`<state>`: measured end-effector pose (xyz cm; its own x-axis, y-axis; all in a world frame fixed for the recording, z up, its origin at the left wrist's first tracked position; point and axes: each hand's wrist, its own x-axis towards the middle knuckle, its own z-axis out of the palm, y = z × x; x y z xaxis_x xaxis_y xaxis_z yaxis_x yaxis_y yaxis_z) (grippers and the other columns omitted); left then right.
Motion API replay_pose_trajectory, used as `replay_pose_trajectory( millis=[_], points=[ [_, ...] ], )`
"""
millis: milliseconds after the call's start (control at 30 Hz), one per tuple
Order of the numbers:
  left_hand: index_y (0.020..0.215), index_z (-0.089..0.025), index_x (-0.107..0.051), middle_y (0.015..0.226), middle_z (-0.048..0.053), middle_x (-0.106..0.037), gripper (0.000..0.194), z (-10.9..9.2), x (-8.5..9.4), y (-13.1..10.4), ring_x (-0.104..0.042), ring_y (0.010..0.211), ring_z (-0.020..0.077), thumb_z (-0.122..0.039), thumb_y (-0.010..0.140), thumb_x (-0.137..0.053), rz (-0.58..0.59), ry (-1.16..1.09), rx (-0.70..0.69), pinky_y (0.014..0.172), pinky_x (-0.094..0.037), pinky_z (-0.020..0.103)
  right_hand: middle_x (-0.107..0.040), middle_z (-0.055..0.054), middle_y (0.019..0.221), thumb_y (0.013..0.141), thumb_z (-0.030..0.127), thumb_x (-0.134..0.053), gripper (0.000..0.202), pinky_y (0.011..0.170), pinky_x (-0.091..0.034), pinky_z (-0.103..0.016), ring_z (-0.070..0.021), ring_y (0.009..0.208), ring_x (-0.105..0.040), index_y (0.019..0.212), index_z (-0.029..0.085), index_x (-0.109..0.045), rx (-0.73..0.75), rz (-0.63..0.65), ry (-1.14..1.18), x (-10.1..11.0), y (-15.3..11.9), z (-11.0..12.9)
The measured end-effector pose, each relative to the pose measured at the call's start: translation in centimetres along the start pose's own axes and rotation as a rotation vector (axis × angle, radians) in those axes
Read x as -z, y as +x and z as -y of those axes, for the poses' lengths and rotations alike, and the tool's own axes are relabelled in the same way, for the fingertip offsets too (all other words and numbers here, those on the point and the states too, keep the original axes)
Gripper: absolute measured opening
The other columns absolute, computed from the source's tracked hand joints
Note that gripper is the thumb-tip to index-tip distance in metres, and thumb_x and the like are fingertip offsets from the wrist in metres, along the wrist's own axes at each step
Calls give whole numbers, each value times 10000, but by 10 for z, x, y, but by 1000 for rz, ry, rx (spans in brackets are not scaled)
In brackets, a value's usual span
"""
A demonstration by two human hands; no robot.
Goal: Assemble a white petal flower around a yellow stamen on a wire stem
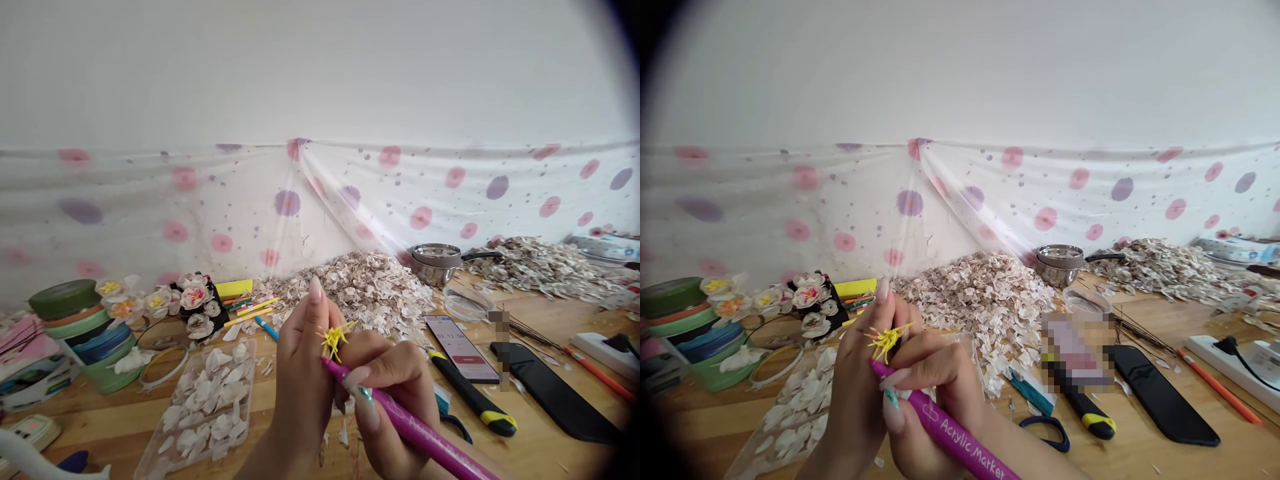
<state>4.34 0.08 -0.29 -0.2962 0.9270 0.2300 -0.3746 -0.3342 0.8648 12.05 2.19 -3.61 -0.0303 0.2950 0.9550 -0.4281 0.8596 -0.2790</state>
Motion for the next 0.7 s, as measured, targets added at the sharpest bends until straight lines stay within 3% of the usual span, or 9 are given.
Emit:
replay_pose_trajectory(
  millis=[167,433,567,700],
  points=[
    [567,-222,-423,444,-78,-320,543,-1,-3,1,-283,313,76,-663,817,-616,-2,-13,1,275,-213,216,-566,22,745,968,276,-546,21,535,-465,-250,-106,564,-536,982,261,-549,-102,-72,6,-3,-2,3],
    [536,-185,-434,515,-49,-387,563,-2,-2,0,-349,451,71,-617,805,-674,-38,-8,-76,384,-323,173,-574,20,737,961,245,-562,26,534,-439,-232,-99,593,-538,983,247,-576,-126,-20,107,-1,0,6],
    [534,-195,-442,493,-51,-380,546,-1,-3,0,-341,422,78,-604,796,-691,-48,-24,-69,331,-289,180,-582,19,766,962,235,-563,46,562,-457,-240,-96,606,-543,1001,253,-579,-141,-62,117,-2,0,6],
    [535,-188,-463,509,-51,-396,531,0,-4,1,-363,442,73,-581,784,-719,-52,-55,-83,351,-312,171,-599,10,727,948,230,-575,16,582,-470,-256,-119,641,-578,961,237,-581,-138,-1,97,0,1,7]
  ],
)
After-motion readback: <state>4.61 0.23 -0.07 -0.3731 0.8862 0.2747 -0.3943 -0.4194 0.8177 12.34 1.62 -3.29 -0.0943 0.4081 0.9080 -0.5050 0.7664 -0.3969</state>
